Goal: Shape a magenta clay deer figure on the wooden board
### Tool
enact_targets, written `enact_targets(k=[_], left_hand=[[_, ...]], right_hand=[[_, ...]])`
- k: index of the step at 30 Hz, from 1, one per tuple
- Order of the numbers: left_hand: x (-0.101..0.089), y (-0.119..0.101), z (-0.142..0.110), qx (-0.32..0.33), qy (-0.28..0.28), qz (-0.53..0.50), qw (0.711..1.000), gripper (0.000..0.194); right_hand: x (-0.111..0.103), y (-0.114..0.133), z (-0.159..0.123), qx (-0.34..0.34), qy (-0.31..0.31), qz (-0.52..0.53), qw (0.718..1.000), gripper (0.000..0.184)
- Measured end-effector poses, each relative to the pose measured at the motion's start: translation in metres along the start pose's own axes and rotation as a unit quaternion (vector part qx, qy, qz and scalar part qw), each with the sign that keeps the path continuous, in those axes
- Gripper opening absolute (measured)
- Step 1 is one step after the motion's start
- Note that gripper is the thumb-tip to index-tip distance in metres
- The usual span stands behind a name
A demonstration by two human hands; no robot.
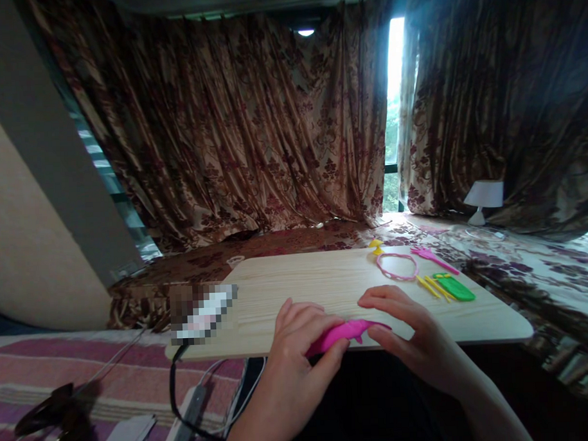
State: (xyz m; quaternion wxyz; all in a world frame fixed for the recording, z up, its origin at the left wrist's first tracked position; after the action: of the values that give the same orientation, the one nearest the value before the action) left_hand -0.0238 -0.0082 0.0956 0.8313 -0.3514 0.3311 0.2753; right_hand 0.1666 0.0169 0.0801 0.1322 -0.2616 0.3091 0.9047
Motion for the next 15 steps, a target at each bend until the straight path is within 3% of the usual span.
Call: enact_targets(k=[4, 10, 15], left_hand=[[0.003, 0.02, 0.033, 0.033, 0.046, 0.071, 0.996, 0.02], [0.035, 0.071, 0.085, 0.06, 0.121, 0.142, 0.981, 0.022], [0.046, 0.084, 0.096, 0.074, 0.15, 0.149, 0.975, 0.023]], right_hand=[[0.008, -0.029, 0.003, 0.03, -0.051, -0.027, 0.998, 0.029], [0.023, -0.072, 0.008, 0.059, -0.098, -0.025, 0.993, 0.023], [0.03, -0.091, 0.006, 0.081, -0.1, -0.016, 0.992, 0.02]])
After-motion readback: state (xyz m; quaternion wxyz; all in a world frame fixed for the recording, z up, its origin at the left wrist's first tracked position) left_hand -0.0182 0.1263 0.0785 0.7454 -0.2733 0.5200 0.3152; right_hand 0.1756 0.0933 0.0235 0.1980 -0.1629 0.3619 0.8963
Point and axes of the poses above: each hand's wrist, its own z-axis towards the middle knuckle, its own x-axis out of the palm, y = z × x, the point moved 3 cm from there along z, towards the middle knuckle, and after that the axes turned 2 degrees about y, right-handed, at the moved point
